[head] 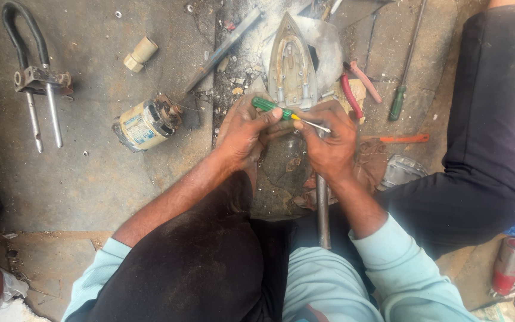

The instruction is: The person sits on the floor and uses a hammer and a metal rod to strike and shape a metal part. They then use a screwdriver to adjust components on the part and a pair of pliers to manipulate a small piece.

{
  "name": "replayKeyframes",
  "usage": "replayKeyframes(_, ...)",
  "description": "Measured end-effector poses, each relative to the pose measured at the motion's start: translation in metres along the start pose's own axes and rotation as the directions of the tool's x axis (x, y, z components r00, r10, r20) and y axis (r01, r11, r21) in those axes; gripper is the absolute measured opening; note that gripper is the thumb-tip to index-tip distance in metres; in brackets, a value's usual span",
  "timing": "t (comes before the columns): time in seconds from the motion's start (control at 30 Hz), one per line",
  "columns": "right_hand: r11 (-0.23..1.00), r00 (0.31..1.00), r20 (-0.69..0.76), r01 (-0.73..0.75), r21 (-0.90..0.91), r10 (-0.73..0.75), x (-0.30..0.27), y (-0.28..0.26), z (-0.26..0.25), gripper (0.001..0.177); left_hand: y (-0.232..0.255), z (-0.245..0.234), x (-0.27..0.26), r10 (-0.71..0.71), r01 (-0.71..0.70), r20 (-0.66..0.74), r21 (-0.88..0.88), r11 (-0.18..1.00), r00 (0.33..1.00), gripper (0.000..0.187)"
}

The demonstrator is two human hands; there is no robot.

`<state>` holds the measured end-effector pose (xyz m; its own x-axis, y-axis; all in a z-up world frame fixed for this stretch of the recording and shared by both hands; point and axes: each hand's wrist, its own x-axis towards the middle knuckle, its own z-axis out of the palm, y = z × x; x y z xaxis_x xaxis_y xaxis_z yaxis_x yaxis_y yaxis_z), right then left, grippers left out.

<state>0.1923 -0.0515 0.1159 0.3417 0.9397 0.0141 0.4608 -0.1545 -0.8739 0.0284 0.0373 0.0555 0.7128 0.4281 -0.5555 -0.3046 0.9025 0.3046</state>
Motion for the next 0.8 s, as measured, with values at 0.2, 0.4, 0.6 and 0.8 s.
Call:
replayKeyframes(0.2,0.962,0.963,0.087,-0.263,0.073,0.257,-0.009,0.021,-0.016,0.016,-0.008,0.000,0.002,-0.106,0.118,-0.059,0.272,0.955,0.993,0.032)
replayKeyframes(0.4,0.825,0.842,-0.119,-0.471,0.313,0.526,0.015,0.083,-0.110,0.013,-0.011,-0.007,0.005,-0.177,0.215,-0.141,0.824,0.524,0.974,0.028)
replayKeyframes(0.6,0.329,0.838,-0.150,-0.362,-0.872,0.525,0.033,0.170,-0.163,0.030,-0.011,-0.022,0.015,0.367,0.002,-0.075,0.981,0.195,0.927,0.027)
replayKeyframes(0.8,0.279,0.879,-0.241,-0.373,-0.885,0.411,0.032,0.210,-0.154,0.046,-0.006,-0.013,0.029,0.470,-0.028,-0.007,0.997,0.068,0.883,0.045)
